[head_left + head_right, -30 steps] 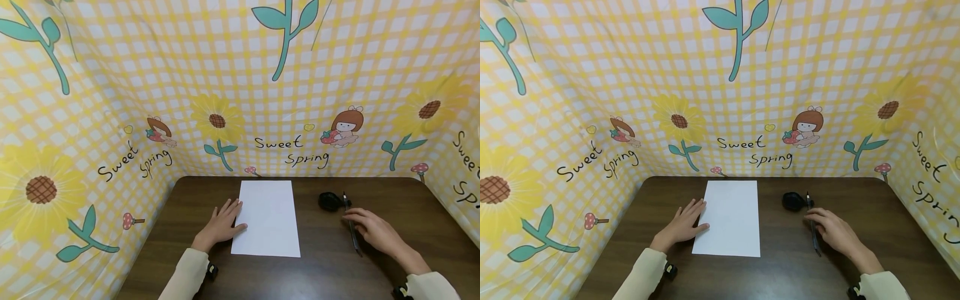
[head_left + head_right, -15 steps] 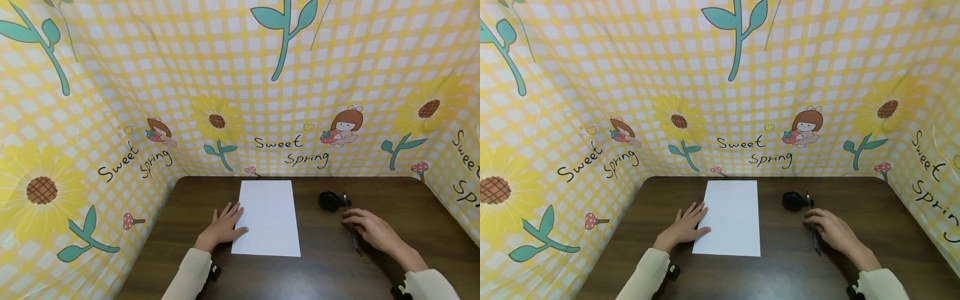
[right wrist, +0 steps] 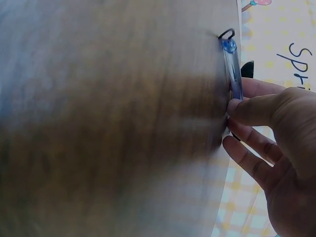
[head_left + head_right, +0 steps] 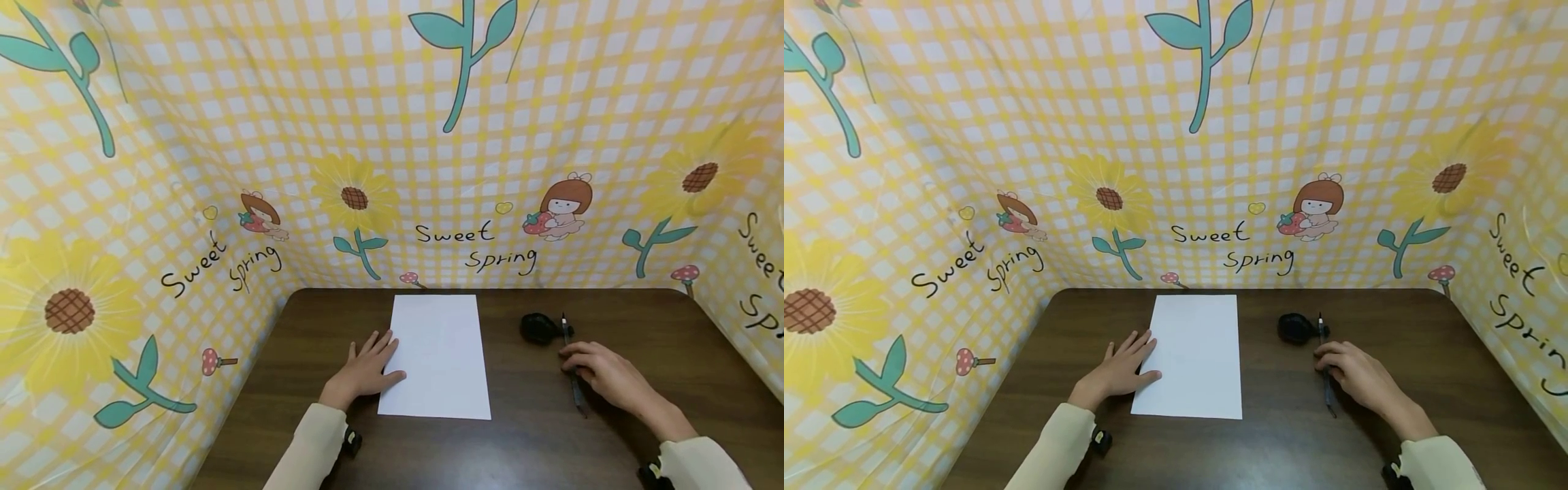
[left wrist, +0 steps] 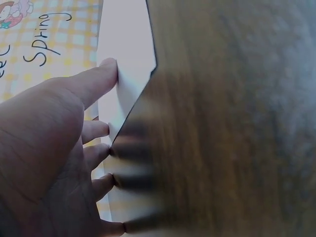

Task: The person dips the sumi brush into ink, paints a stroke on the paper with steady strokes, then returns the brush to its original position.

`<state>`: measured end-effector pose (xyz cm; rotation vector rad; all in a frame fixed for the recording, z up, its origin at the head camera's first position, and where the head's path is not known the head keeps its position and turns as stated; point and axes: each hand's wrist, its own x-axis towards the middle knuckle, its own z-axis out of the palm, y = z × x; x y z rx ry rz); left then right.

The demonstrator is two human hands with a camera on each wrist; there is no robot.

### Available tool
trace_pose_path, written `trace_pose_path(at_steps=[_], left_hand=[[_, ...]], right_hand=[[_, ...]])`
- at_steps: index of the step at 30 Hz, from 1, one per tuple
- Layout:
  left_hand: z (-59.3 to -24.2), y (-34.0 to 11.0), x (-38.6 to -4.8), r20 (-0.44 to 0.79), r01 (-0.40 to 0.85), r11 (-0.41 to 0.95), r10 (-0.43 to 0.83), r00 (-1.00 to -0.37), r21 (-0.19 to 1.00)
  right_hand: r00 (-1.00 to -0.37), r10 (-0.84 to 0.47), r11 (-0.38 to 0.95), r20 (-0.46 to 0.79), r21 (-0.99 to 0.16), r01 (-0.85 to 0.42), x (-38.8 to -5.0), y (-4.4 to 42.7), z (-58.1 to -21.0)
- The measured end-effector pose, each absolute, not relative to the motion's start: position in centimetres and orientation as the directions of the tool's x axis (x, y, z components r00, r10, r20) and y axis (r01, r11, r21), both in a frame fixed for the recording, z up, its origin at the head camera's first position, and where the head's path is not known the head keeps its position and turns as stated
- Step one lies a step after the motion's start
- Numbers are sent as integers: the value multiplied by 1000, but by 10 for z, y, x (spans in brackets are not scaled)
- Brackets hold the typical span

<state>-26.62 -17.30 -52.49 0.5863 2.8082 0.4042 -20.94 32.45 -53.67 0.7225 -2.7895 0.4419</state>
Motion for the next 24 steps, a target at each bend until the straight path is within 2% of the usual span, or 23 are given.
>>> trace_pose_path(at_steps=[14,24], left_hand=[[-526,-175,-264,-165,359,872,429,-888,333],[-527,-175,-264,-163,368,869,437,-885,332]], right_hand=[[-834,-457,823,310,-207,-528,-213,324,-537],[-776,-454,803,438,-176,-570,-212,323,-538]])
